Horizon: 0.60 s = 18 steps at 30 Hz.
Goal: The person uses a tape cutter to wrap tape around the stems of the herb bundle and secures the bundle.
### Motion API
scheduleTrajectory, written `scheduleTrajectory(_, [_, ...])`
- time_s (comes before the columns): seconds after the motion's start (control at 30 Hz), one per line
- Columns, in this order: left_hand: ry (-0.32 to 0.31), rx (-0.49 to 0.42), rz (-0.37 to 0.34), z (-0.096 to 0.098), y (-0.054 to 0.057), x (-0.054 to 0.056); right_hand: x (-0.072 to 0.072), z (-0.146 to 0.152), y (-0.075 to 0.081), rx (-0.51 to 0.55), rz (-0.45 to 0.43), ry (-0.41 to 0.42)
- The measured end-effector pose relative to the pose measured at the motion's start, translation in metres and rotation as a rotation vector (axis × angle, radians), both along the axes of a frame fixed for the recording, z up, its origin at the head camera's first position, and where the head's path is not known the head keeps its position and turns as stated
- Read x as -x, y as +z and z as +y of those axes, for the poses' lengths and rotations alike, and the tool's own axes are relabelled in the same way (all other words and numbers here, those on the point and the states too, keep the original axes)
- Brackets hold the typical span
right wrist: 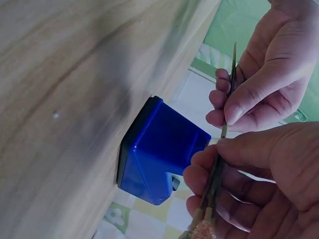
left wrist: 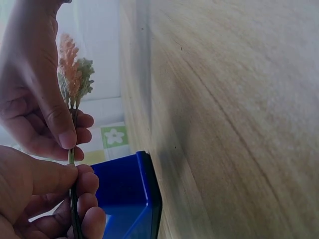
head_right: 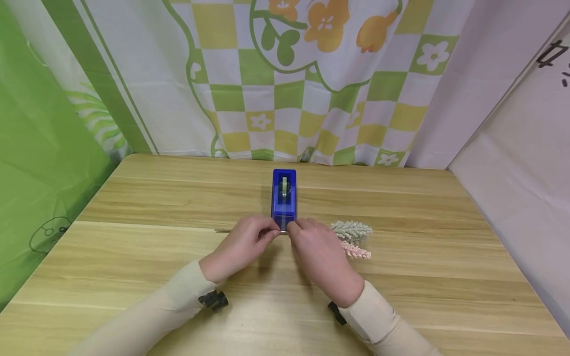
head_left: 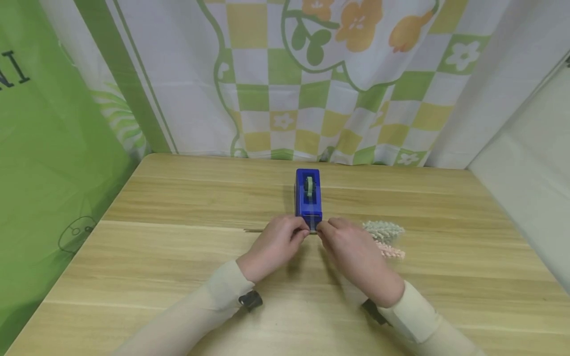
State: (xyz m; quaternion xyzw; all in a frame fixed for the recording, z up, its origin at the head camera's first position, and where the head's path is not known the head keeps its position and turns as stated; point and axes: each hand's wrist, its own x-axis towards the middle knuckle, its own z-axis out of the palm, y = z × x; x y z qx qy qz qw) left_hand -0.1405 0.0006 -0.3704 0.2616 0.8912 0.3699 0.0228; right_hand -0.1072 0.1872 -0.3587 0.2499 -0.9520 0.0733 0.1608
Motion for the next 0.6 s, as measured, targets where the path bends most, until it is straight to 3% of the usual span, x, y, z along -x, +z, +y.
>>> scheduleTrajectory(0.2, [0.006,-0.010,-0.018,-0.0003,-0.0003,0.0004,0.0013,0.0009,-0.0013,0.028,-0.002,-0.007])
scheduleTrajectory(0.6, [-0.005,0.004,0.012,0.0020,0.0018,0.0030,0.0042,0.0027,-0.0024,0.049,0.009,0.002])
